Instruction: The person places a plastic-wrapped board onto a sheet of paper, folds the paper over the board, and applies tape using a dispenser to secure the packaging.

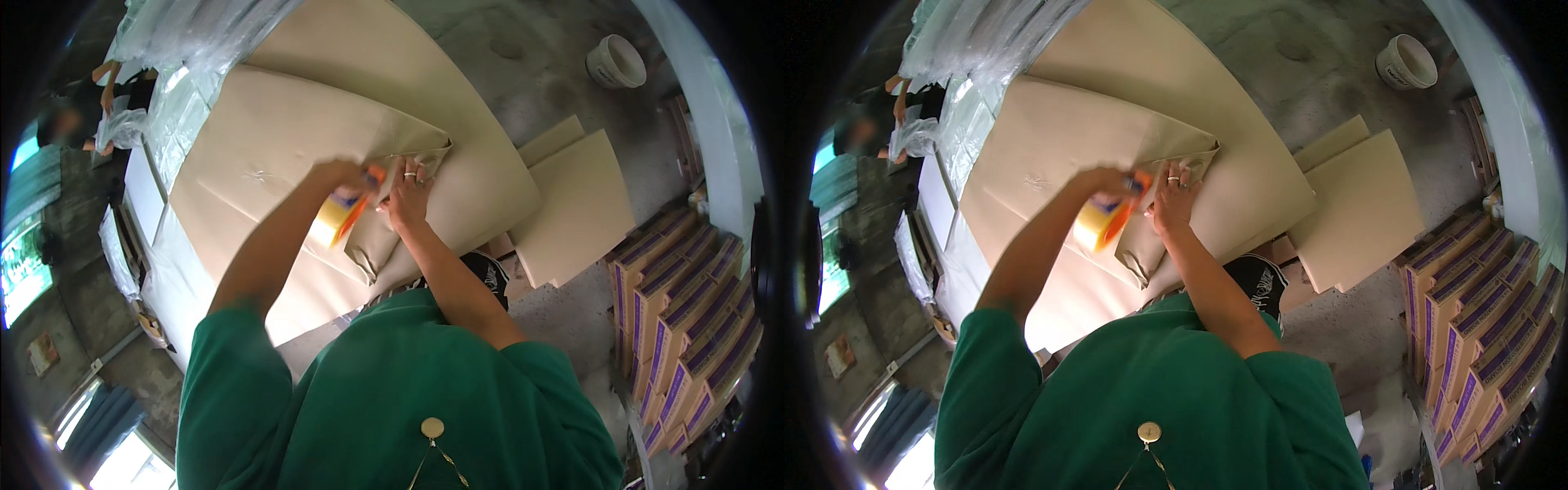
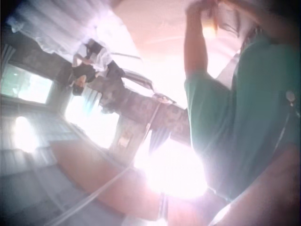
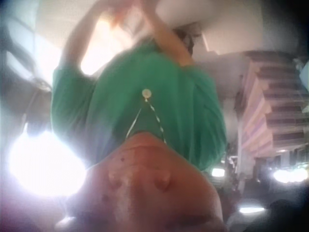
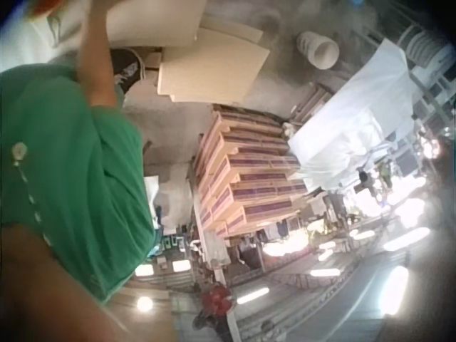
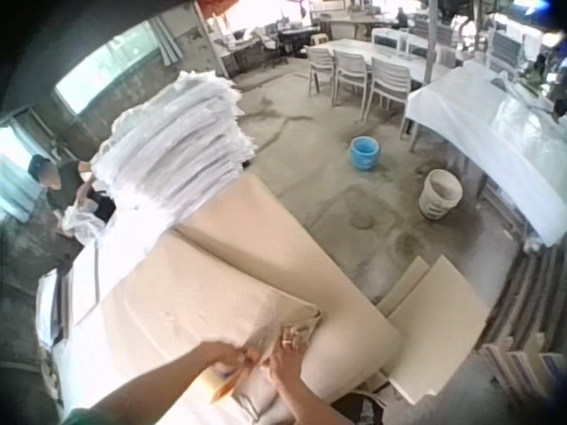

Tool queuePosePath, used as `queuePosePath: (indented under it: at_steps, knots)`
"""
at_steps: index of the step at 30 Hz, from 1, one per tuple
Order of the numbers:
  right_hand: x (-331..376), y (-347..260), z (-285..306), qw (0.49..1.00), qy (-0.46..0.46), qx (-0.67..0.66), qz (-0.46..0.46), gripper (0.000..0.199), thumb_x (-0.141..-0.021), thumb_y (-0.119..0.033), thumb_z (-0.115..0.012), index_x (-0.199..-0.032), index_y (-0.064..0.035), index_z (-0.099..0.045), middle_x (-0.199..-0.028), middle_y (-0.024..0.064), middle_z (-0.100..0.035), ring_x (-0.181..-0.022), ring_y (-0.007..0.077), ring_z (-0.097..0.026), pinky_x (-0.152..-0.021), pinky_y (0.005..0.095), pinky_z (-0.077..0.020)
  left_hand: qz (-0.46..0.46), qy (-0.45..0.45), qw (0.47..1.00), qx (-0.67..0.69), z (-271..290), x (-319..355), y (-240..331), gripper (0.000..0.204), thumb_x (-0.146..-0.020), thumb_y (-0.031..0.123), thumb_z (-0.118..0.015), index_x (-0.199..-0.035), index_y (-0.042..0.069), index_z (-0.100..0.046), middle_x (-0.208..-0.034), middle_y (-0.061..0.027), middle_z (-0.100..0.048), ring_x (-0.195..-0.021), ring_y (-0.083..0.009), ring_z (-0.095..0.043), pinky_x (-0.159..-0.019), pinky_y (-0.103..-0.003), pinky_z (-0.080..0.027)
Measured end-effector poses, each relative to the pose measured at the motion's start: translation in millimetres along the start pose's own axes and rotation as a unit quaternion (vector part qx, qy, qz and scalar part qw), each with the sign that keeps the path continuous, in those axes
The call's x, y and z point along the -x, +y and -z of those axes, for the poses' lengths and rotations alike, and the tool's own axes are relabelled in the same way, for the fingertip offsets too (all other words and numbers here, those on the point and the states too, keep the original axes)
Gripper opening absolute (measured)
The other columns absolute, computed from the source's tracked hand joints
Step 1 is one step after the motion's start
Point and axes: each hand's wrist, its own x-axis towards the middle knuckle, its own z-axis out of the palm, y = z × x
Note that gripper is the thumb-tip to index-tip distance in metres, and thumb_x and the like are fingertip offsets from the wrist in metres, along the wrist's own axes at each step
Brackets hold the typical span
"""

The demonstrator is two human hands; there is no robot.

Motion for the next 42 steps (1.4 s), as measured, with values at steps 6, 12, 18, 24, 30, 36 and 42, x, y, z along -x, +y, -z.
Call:
queuePosePath:
  at_steps: [6,12,18,24,30,36,42]
  knots:
    - [0.8,6.9,-2.0,0.997,0.070,-0.012,0.021,0.104,-0.049,-0.039,-0.081,-0.131,-0.0039,-0.028,-0.131,0.0098,-0.032,-0.120,0.0288,-0.032,-0.089,0.0519,-0.0313,0.098,-0.163,0.977,-0.092,-162.1,48.7,-17.2,0.059,-0.060,0.056,-0.063,-0.102,0.015,-0.064,-0.103,-0.0066,-0.063,-0.092,-0.0199,-0.061,-0.077,-0.036,-0.047]
    - [0.9,10.6,-14.5,0.984,0.156,-0.049,0.066,0.115,-0.045,-0.042,-0.082,-0.135,-0.0031,-0.023,-0.136,0.0140,-0.027,-0.120,0.0335,-0.030,-0.099,0.0556,-0.0219,0.128,-0.078,0.989,-0.005,-240.1,27.0,-7.2,0.046,-0.067,0.044,-0.059,-0.103,0.017,-0.064,-0.110,-0.0064,-0.061,-0.101,-0.0230,-0.058,-0.082,-0.040,-0.046]
    - [-71.4,18.1,39.8,0.973,0.064,-0.029,0.222,0.101,-0.065,-0.050,-0.069,-0.137,-0.0024,-0.018,-0.140,0.0186,-0.023,-0.131,0.0350,-0.020,-0.104,0.0485,-0.0202,0.264,0.330,0.797,0.431,-328.9,75.7,-106.0,0.048,-0.070,0.044,-0.058,-0.110,0.018,-0.054,-0.100,-0.0152,-0.061,-0.098,-0.0285,-0.057,-0.078,-0.049,-0.043]
    - [-157.6,30.4,56.6,0.977,-0.085,-0.055,0.188,0.081,-0.078,-0.058,-0.050,-0.138,-0.0111,-0.023,-0.145,0.0135,-0.013,-0.133,0.0336,-0.008,-0.107,0.0469,-0.0130,0.360,0.514,0.629,0.458,-315.2,12.0,-130.3,0.073,-0.077,0.046,-0.058,-0.134,0.010,-0.032,-0.112,-0.0241,-0.046,-0.107,-0.0382,-0.045,-0.092,-0.046,-0.033]
    - [-161.6,33.4,59.9,0.964,-0.163,-0.164,0.130,0.087,-0.076,-0.070,-0.038,-0.138,-0.0115,-0.024,-0.146,0.0147,-0.010,-0.134,0.0345,0.004,-0.106,0.0498,-0.0020,0.291,0.567,0.433,0.638,-270.6,-68.0,-90.3,0.071,-0.082,0.050,-0.049,-0.133,0.003,-0.032,-0.123,-0.0242,-0.041,-0.112,-0.0378,-0.041,-0.095,-0.045,-0.032]
    - [-120.1,5.4,69.7,0.806,-0.410,-0.426,-0.018,0.084,-0.075,-0.070,-0.041,-0.131,-0.0079,-0.039,-0.135,0.0179,-0.033,-0.124,0.0284,-0.032,-0.099,0.0420,-0.0260,-0.096,0.415,0.120,0.897,-288.7,-48.5,-168.0,0.076,-0.083,0.060,-0.040,-0.125,-0.003,-0.040,-0.120,-0.0178,-0.048,-0.102,-0.0308,-0.050,-0.087,-0.038,-0.042]
    - [-106.2,-23.5,34.5,0.966,-0.146,-0.206,-0.052,0.077,-0.076,-0.070,-0.040,-0.109,-0.0025,-0.055,-0.092,0.0149,-0.060,-0.076,0.0236,-0.059,-0.064,0.0372,-0.0447,0.131,0.415,0.205,0.877,-270.0,-0.6,-157.5,0.076,-0.083,0.061,-0.040,-0.121,-0.005,-0.044,-0.115,-0.0170,-0.051,-0.099,-0.0283,-0.052,-0.085,-0.034,-0.042]
